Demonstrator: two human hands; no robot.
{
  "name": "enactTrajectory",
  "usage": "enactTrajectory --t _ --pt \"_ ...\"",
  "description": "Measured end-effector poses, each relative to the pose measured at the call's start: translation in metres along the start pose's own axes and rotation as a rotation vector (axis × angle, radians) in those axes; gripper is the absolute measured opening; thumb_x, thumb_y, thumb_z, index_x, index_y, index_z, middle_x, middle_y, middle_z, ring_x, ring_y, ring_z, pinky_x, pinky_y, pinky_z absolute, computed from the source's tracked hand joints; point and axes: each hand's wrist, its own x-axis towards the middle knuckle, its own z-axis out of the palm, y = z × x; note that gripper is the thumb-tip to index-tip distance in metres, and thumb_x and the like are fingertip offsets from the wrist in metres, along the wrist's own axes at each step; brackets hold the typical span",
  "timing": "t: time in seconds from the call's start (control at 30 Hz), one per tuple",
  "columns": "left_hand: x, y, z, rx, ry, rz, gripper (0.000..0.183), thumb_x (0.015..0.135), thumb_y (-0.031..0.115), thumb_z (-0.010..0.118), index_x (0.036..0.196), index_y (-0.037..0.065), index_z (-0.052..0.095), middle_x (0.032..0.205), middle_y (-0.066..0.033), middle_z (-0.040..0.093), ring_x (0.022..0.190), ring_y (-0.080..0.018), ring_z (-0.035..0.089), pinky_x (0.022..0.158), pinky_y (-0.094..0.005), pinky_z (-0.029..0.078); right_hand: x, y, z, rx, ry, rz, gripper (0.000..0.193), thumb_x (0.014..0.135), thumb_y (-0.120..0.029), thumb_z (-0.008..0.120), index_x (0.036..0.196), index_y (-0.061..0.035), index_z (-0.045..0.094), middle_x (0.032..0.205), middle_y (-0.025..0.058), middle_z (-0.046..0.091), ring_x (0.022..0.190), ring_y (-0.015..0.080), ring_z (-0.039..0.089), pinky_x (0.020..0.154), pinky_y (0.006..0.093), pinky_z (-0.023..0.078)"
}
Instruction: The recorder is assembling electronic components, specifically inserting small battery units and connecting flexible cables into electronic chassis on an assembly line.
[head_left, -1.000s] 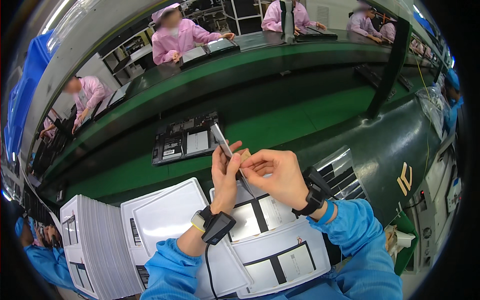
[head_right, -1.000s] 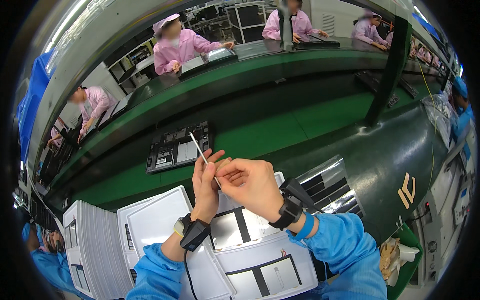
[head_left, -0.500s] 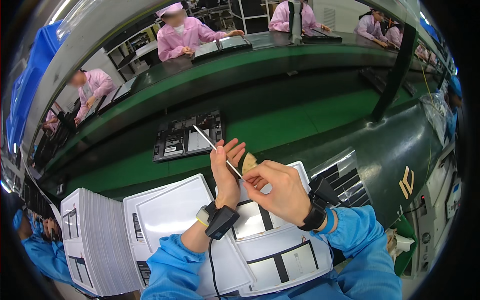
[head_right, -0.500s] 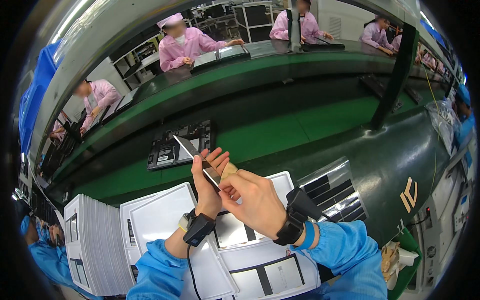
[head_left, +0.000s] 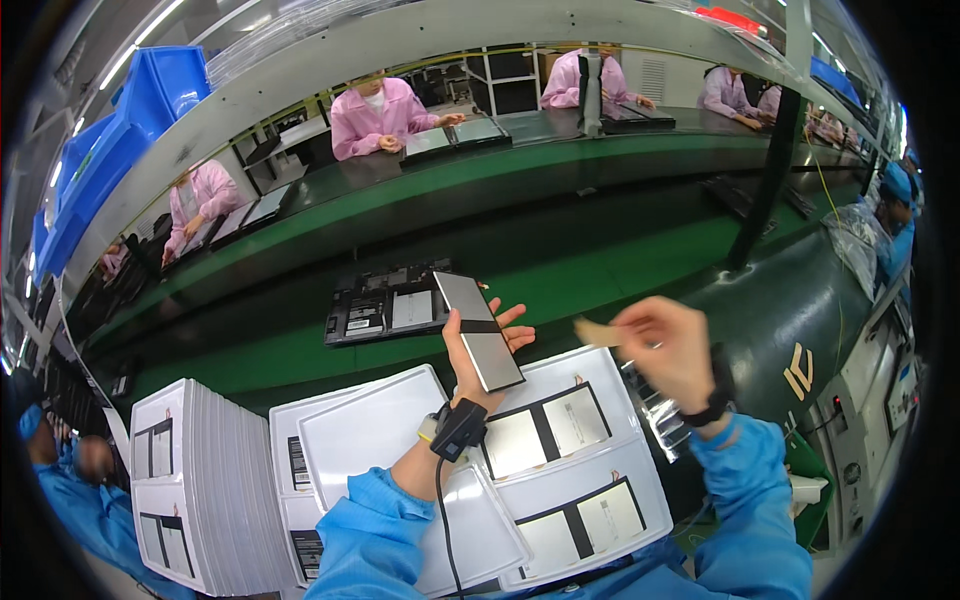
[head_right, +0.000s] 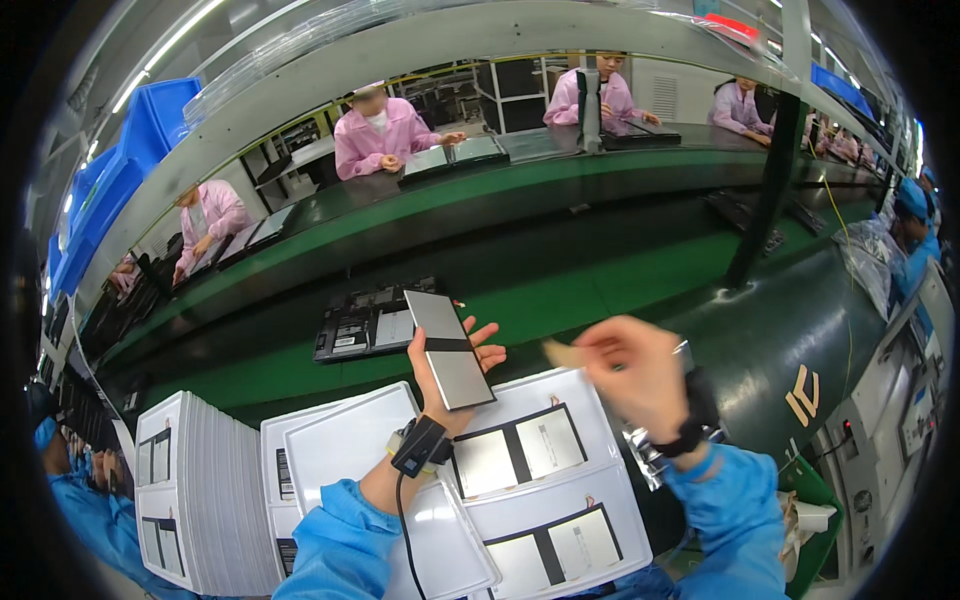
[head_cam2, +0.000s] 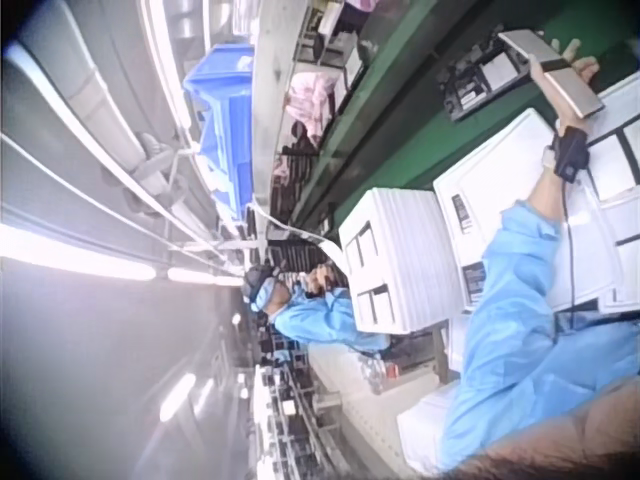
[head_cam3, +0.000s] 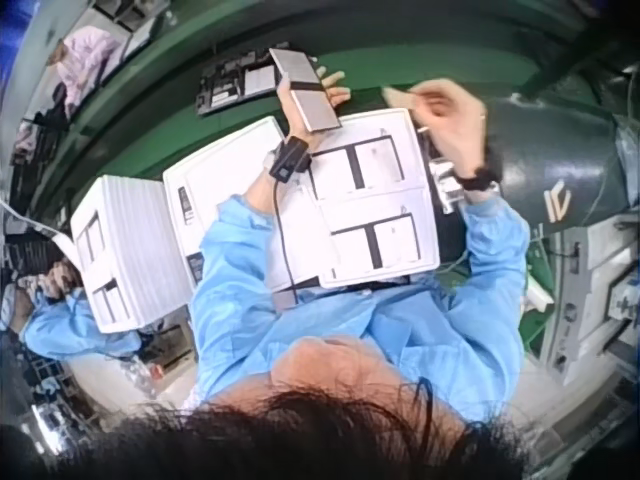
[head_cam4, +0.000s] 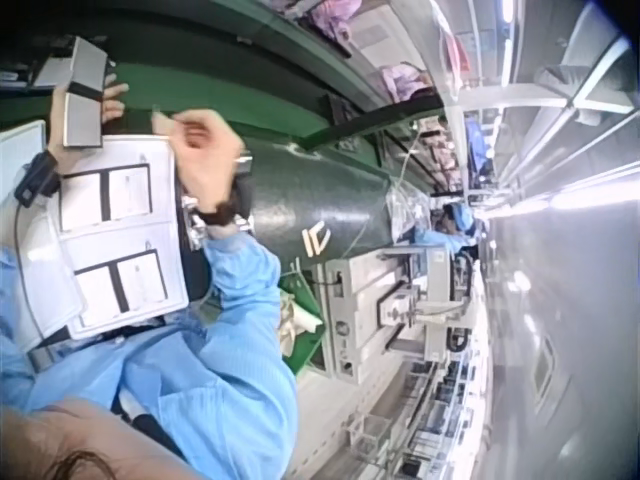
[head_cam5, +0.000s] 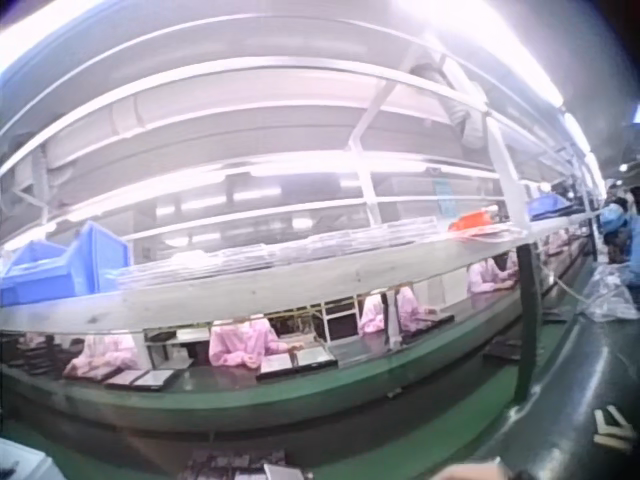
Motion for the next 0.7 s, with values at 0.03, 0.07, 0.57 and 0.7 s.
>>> enactTrajectory --t 0.03,0.07,0.57,0.7 --pt "0.0 0.002 0.001 0.008 -0.007 -0.03 0.098 0.094 0.078 0.03 0.147 -0.003 0.042 0.13 -0.0258 0.061 0.088 -0.033 0.069 0.084 -0.0409 0.055 -0.009 -0.007 -0.027 -0.022 0.069 0.05 0.015 0.088 0.007 0.069 0.103 0.0041 0.071 0.094 0.0078 0.073 0.087 0.0121 0.071 0.077 0.0251 0.058" --pt "0.0 0.002 0.001 0.001 -0.016 -0.042 0.098 0.094 0.078 0.03 0.147 -0.003 0.042 0.13 -0.0258 0.061 0.088 -0.033 0.069 0.084 -0.0409 0.055 -0.022 -0.019 -0.055 -0.058 0.147 0.072 0.015 0.09 0.007 0.067 0.105 0.0035 0.07 0.096 0.0069 0.072 0.086 0.0105 0.07 0.078 0.024 0.056" --pt "-0.013 0.002 0.036 0.088 -0.362 -0.363 0.085 0.099 0.069 0.025 0.163 0.013 0.031 0.155 -0.0335 0.042 0.087 -0.0383 0.072 0.069 -0.0419 0.059 -0.436 0.188 -0.352 -0.96 0.709 0.843 0.014 0.082 -0.012 0.071 0.078 0.0006 0.075 0.071 0.0167 0.072 0.065 0.0296 0.072 0.067 0.0402 0.058" --pt "-0.013 0.003 0.046 0.027 -0.395 -0.441 0.078 0.105 0.064 0.024 0.159 0.009 0.035 0.15 -0.0232 0.051 0.112 -0.046 0.066 0.088 -0.054 0.06 -0.428 0.195 -0.337 -1.185 0.602 0.858 0.017 0.086 -0.017 0.072 0.087 -0.0004 0.072 0.087 0.0215 0.072 0.086 0.0413 0.069 0.078 0.0498 0.055"
